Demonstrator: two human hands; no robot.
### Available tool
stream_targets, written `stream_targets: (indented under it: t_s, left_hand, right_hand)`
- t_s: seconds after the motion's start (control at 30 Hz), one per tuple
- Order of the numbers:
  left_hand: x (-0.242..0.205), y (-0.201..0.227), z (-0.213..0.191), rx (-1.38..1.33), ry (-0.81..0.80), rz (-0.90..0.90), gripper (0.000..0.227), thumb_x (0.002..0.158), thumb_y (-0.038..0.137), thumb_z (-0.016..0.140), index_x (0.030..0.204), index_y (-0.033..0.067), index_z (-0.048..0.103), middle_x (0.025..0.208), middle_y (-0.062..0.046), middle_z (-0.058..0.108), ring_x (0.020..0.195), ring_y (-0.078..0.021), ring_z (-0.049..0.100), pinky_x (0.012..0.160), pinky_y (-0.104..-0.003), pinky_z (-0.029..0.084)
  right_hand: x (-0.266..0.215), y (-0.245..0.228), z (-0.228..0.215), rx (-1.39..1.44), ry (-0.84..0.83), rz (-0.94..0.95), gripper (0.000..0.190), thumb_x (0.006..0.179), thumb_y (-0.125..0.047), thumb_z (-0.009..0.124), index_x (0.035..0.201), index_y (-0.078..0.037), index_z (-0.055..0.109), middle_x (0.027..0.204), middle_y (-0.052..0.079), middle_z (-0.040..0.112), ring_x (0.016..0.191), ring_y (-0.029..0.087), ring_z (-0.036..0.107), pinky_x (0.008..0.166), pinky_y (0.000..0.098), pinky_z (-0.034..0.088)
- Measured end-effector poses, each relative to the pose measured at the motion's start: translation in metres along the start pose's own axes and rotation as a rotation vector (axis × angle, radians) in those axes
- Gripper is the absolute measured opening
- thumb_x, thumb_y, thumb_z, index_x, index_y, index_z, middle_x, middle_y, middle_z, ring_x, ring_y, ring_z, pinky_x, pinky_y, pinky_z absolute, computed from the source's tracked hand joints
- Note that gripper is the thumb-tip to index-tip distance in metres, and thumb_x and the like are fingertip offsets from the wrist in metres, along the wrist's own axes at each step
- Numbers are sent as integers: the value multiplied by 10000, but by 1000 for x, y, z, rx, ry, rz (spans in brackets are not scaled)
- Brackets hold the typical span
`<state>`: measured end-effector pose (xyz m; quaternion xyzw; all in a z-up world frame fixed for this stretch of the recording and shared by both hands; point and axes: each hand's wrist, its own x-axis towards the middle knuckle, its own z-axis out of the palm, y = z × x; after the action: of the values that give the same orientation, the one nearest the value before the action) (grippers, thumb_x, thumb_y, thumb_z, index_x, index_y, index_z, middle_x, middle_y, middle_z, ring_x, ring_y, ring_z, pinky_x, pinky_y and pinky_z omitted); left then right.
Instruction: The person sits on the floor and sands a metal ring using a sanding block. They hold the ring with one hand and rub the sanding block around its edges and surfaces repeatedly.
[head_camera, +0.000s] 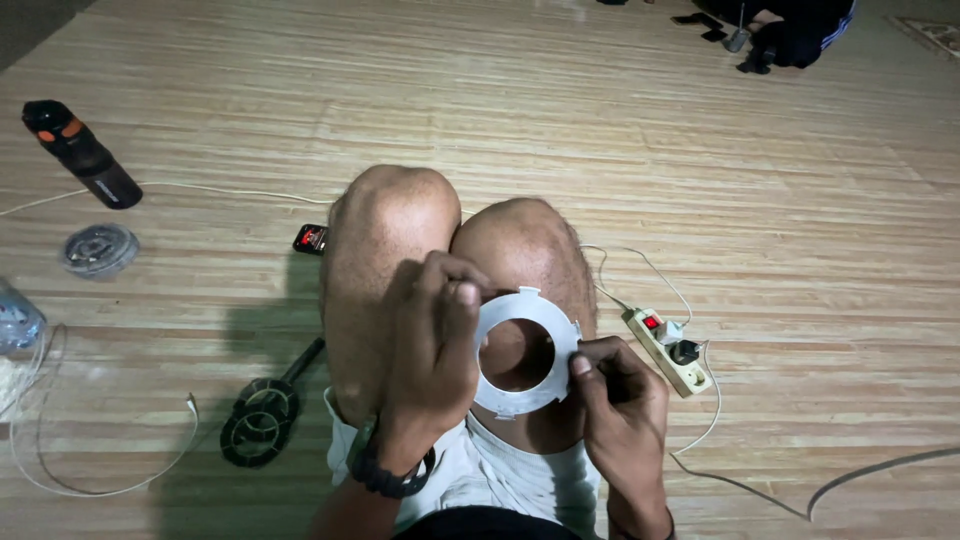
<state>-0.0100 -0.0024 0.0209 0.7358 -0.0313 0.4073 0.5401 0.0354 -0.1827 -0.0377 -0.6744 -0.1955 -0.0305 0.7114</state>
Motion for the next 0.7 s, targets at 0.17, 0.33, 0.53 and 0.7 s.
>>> stream_targets:
  t_s: [0.17,0.33,0.53,0.7]
  left_hand:
    - [-36,-7,3,30,0,-11,344,1025,229,480,1279,0,518,1260,-128,536,1101,-236,552,974,-348,465]
    - [-39,1,15,-128,-38,-69,780,794,-3,780,1435,15,337,1351,-168,510,1177,-260,608,1021,-366,540]
    - [-32,-1,11,61,-23,-7,883,654,56,914,1401,20,444,1328,-179,587,1184,-325,615,1025,-428,512]
    - [-31,-13,5,92,-106,-70,865,752,82,853,1475,34,381,1400,-205,588,1222,-344,656,1011,-430,544]
  right_hand:
    - [-1,1,6,25,71,8,100,983,20,596,964,59,687,763,57,632,678,93,508,614,227,420]
    - [-3,-1,9,-15,62,-4,74,984,7,610,988,45,673,761,43,628,667,79,489,590,220,408]
    - [-4,-1,1,-75,-30,6,104,951,-28,665,1006,55,693,792,66,672,699,107,540,636,239,465]
    - [-2,-10,-5,-95,-136,50,225,938,8,630,1146,57,701,846,107,716,752,157,650,698,260,542]
